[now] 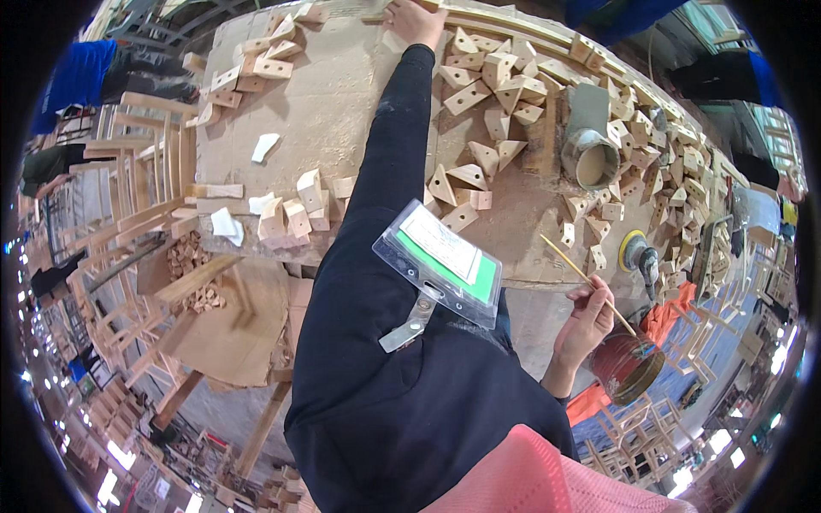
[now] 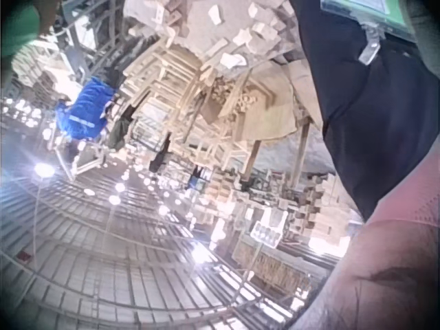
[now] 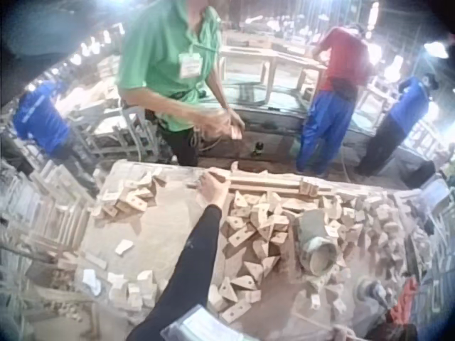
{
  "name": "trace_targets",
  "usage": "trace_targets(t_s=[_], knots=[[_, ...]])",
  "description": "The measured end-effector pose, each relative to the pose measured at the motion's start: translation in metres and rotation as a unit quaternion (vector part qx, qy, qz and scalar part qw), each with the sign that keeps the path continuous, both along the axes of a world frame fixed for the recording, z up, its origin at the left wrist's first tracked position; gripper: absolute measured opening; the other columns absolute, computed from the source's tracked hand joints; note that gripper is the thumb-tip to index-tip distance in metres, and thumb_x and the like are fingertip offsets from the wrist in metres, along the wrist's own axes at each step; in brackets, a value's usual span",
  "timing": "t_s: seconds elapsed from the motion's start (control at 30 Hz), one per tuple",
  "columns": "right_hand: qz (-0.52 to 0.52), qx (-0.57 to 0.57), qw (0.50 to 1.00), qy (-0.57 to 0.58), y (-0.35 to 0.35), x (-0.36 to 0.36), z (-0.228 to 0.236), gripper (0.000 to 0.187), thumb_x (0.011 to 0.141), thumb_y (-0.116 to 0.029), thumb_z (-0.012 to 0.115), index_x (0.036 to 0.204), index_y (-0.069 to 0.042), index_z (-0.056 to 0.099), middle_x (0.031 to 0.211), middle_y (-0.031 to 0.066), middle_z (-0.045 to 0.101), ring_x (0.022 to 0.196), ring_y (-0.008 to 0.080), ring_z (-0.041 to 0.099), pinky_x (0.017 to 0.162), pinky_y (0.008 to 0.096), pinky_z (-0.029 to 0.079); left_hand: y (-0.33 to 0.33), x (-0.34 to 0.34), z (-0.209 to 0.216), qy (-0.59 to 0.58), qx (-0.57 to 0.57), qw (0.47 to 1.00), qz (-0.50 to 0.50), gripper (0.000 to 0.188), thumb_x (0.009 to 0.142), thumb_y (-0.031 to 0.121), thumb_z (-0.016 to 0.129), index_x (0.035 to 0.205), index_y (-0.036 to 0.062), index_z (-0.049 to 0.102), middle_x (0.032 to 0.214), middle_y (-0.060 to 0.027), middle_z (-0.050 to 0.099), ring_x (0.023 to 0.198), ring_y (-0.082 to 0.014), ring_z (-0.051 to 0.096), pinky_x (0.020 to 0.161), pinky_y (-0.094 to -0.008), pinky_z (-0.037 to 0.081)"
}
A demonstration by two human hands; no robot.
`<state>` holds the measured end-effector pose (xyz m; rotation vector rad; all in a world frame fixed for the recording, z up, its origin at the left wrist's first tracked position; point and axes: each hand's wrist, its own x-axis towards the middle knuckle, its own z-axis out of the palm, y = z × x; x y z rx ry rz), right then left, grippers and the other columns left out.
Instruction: The person applies glue to small wooden blocks using a brush and a container of adhesive. They pick up blocks, apply glue to specific surfaces, and join them together, repeating the process for multiple units.
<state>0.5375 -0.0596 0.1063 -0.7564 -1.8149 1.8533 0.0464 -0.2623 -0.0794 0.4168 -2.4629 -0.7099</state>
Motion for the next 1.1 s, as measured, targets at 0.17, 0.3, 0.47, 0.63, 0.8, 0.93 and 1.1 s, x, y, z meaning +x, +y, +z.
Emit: trace_targets(t_s=[0.17,0.3,0.47,0.63,0.8,0.93,1.1], knots=[[0.129,0.072,0.989,-0.006,-0.049,-0.042,-0.008,0.015,0.097,-0.007,0.056,0.104,0.004,0.063,0.092,0.013,0.066,0.085,0.0193,0.066,0.077,0.0315,0.055,-0.074,0.029,0.018,-0.056,0.138,0.974,-0.172,0.06,0.072,0.038,0.077,0.119,0.007,0.055,0.118,-0.0155,0.057,0.116,-0.0335,0.052,0.1,-0.0432,0.041],[0.273,0.288,0.918,-0.012,-0.064,-0.08,-0.032,0.019,0.091,0.001,0.061,0.109,-0.001,0.064,0.095,0.0133,0.067,0.085,0.0229,0.067,0.078,0.0309,0.053,-0.199,0.073,0.008,-0.065,-0.235,0.939,-0.241,0.029,0.081,0.024,0.061,0.107,0.0124,0.067,0.12,-0.009,0.06,0.115,-0.031,0.054,0.097,-0.0435,0.044],[0.386,0.332,0.858,-0.066,-0.085,-0.11,-0.062,0.028,0.095,-0.004,0.056,0.123,-0.004,0.059,0.106,0.0148,0.068,0.098,0.0282,0.067,0.084,0.0326,0.052,-0.284,0.086,0.015,-0.077,-0.526,0.824,-0.193,0.022,0.089,0.022,0.055,0.107,0.0135,0.065,0.118,-0.0053,0.06,0.109,-0.0244,0.058,0.09,-0.0441,0.047],[0.441,0.484,0.754,-0.047,-0.108,-0.134,-0.106,0.06,0.078,-0.013,0.073,0.134,-0.009,0.05,0.133,0.0154,0.054,0.123,0.0329,0.05,0.102,0.0415,0.042,-0.287,0.093,0.028,-0.129,-0.504,0.831,-0.196,0.035,0.09,0.021,0.057,0.124,0.0151,0.06,0.121,-0.0083,0.059,0.111,-0.0244,0.059,0.088,-0.0415,0.048],[0.483,0.569,0.662,-0.074,-0.115,-0.155,-0.129,0.065,0.072,-0.012,0.077,0.132,-0.01,0.05,0.133,0.0128,0.053,0.117,0.032,0.05,0.102,0.0392,0.04,-0.271,0.141,0.039,-0.239,0.254,0.887,-0.302,0.048,0.087,0.028,0.073,0.127,0.005,0.058,0.111,-0.0095,0.065,0.102,-0.0214,0.063,0.088,-0.0342,0.051],[0.47,0.537,0.697,-0.072,-0.11,-0.16,-0.136,0.057,0.07,-0.005,0.074,0.124,-0.01,0.054,0.13,0.0101,0.053,0.11,0.0318,0.052,0.097,0.0406,0.044,-0.228,0.222,0.082,-0.221,0.661,0.641,-0.323,0.037,0.091,0.017,0.067,0.119,-0.0047,0.056,0.112,-0.0111,0.064,0.103,-0.0205,0.064,0.1,-0.0284,0.051],[0.452,0.481,0.751,-0.017,-0.107,-0.148,-0.124,0.059,0.071,0.001,0.067,0.128,-0.012,0.054,0.13,0.0096,0.054,0.108,0.0331,0.055,0.09,0.0419,0.049,-0.205,0.294,0.104,-0.144,0.756,0.554,-0.318,0.035,0.09,0.012,0.063,0.119,-0.0067,0.054,0.116,-0.0159,0.063,0.1,-0.023,0.067,0.097,-0.0329,0.054]])
